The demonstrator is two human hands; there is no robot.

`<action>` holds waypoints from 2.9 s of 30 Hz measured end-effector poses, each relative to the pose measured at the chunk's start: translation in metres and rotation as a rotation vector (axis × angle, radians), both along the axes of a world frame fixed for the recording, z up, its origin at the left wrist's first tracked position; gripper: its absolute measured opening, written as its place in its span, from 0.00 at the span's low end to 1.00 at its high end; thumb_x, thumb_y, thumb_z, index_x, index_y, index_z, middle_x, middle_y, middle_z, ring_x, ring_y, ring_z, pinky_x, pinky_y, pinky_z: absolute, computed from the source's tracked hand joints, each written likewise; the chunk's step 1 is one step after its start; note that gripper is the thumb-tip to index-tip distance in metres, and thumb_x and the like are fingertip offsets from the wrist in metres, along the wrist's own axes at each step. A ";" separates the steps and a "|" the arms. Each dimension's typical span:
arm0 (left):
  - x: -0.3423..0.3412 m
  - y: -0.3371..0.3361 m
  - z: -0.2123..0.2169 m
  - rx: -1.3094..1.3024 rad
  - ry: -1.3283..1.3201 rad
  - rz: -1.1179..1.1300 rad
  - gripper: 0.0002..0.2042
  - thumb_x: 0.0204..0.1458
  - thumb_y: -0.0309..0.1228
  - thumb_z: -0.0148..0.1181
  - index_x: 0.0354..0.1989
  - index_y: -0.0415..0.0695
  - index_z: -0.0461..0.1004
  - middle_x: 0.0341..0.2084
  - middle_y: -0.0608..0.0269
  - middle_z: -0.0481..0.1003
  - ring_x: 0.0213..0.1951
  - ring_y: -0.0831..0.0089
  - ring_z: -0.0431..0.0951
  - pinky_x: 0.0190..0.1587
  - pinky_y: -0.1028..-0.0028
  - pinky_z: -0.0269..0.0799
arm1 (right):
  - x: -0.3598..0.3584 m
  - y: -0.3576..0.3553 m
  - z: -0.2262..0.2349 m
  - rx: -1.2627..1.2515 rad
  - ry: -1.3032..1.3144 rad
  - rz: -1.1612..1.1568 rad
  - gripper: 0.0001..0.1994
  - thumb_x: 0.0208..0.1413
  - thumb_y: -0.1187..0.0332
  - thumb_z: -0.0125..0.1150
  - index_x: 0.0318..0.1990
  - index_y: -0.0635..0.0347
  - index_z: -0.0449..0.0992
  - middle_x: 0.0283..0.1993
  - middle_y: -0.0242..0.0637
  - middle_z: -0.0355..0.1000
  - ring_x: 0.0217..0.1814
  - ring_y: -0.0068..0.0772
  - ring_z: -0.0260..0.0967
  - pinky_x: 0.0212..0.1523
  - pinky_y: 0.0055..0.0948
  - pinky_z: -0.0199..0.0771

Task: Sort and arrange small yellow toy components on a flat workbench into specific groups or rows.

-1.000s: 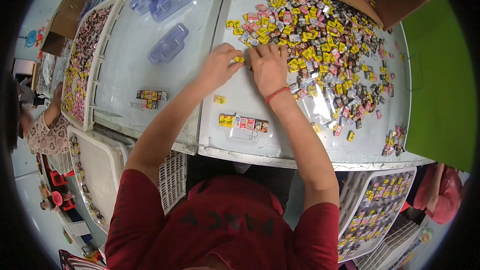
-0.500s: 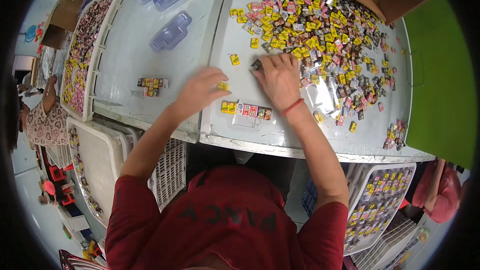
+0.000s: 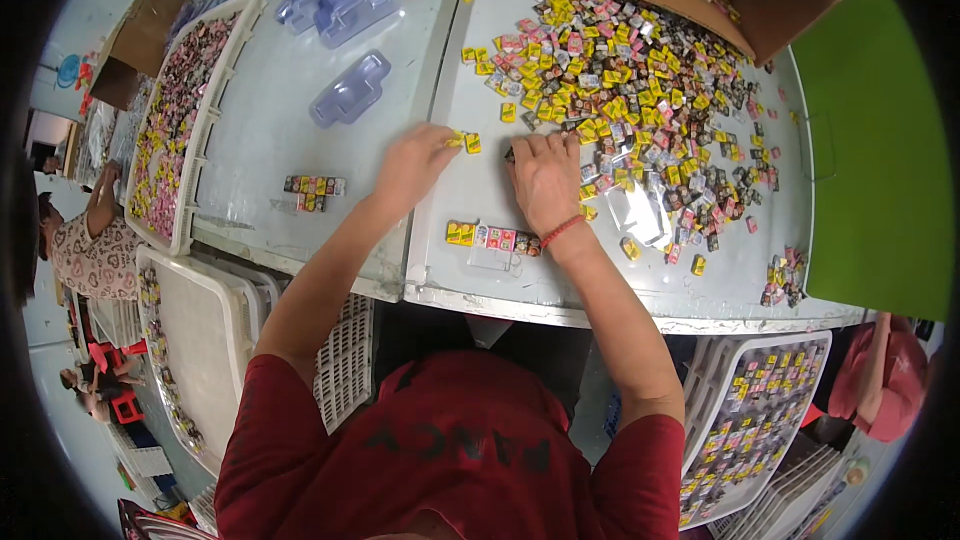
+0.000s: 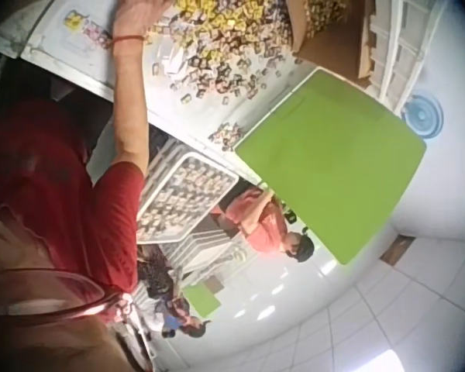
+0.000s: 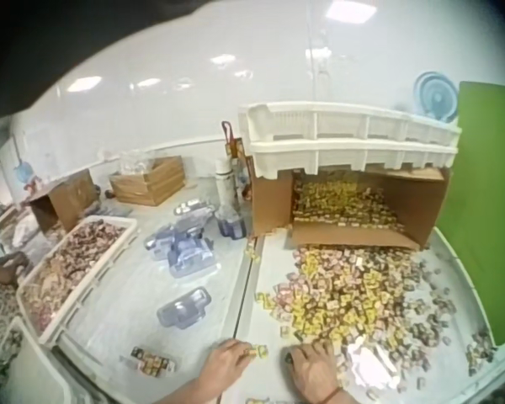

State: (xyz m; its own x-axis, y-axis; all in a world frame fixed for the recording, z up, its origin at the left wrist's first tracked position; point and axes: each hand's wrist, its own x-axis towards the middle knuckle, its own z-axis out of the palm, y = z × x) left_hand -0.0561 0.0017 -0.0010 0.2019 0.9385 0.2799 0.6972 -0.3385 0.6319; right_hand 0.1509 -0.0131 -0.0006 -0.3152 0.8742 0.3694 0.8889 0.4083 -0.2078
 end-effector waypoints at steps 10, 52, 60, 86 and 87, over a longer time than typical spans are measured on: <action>0.035 0.120 -0.004 0.342 0.160 -0.170 0.09 0.48 0.26 0.60 0.38 0.42 0.78 0.37 0.54 0.77 0.42 0.55 0.75 0.46 0.63 0.70 | -0.004 -0.002 0.001 -0.032 0.015 -0.022 0.13 0.48 0.68 0.63 0.42 0.59 0.74 0.43 0.39 0.72 0.48 0.44 0.67 0.59 0.51 0.57; -0.002 -0.011 -0.004 0.012 0.060 -0.114 0.13 0.44 0.29 0.66 0.38 0.39 0.75 0.29 0.54 0.73 0.35 0.55 0.74 0.38 0.62 0.70 | 0.009 0.008 -0.007 -0.044 0.158 0.142 0.15 0.46 0.68 0.67 0.43 0.56 0.75 0.42 0.36 0.74 0.46 0.38 0.68 0.56 0.42 0.56; 0.000 0.022 0.003 -0.020 0.008 -0.193 0.15 0.43 0.30 0.67 0.39 0.38 0.75 0.31 0.54 0.73 0.38 0.56 0.74 0.41 0.63 0.71 | 0.002 0.022 -0.005 -0.037 0.137 0.180 0.15 0.46 0.69 0.67 0.44 0.55 0.76 0.43 0.34 0.73 0.47 0.37 0.68 0.57 0.43 0.56; 0.011 0.018 -0.013 0.230 0.058 -0.324 0.17 0.44 0.31 0.66 0.44 0.40 0.74 0.42 0.58 0.75 0.47 0.56 0.72 0.50 0.65 0.70 | 0.010 0.013 -0.017 -0.024 0.094 0.154 0.13 0.48 0.66 0.65 0.43 0.52 0.77 0.43 0.34 0.74 0.47 0.36 0.69 0.58 0.43 0.56; 0.010 0.017 -0.010 0.233 0.058 -0.326 0.17 0.44 0.31 0.66 0.44 0.40 0.74 0.42 0.58 0.75 0.47 0.56 0.72 0.50 0.65 0.70 | 0.012 0.009 -0.015 -0.034 0.111 0.145 0.13 0.48 0.66 0.65 0.43 0.52 0.77 0.43 0.34 0.74 0.47 0.36 0.69 0.59 0.43 0.55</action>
